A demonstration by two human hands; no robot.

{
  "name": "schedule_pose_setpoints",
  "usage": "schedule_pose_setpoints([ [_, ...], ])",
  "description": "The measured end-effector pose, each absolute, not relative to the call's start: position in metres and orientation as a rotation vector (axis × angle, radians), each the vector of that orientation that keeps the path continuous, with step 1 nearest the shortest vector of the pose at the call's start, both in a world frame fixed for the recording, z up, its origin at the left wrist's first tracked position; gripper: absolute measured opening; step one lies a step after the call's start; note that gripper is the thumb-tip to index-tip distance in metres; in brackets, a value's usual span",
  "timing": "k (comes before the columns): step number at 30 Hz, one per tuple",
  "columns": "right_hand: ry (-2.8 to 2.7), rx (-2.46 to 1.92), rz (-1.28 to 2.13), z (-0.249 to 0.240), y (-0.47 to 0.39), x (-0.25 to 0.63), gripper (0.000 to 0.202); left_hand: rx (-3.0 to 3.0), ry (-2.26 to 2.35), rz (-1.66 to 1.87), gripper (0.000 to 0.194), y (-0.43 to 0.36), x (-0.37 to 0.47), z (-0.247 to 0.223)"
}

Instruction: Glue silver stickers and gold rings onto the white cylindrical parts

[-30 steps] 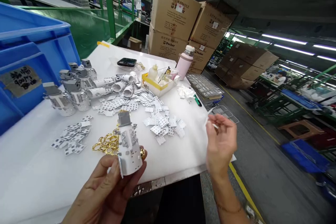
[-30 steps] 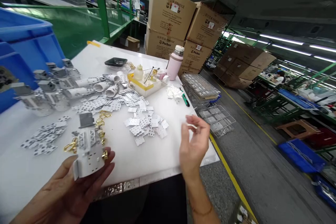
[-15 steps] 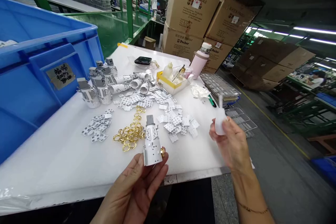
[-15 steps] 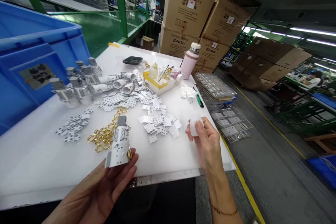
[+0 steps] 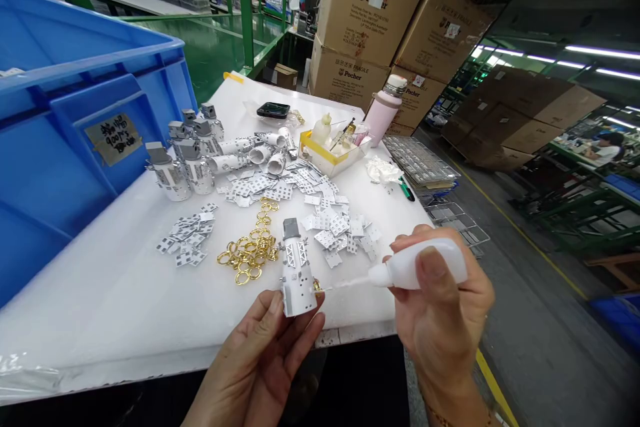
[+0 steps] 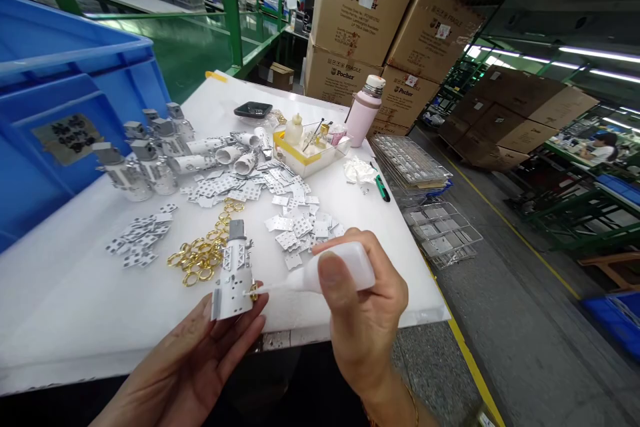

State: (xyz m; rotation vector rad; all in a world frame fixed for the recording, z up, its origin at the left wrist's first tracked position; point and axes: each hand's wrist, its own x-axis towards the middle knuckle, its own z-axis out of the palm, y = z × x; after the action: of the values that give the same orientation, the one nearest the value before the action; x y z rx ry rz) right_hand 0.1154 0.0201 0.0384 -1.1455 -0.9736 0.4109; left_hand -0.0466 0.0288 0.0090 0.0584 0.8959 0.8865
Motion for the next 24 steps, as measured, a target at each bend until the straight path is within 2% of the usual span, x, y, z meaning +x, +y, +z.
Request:
schedule_pose_setpoints([
  [24, -1.108, -1.189, 0.221, 0.039, 0.026, 0.103, 0.026, 0.065, 0.898, 0.879, 0.024, 0.027, -0.044, 0.012],
])
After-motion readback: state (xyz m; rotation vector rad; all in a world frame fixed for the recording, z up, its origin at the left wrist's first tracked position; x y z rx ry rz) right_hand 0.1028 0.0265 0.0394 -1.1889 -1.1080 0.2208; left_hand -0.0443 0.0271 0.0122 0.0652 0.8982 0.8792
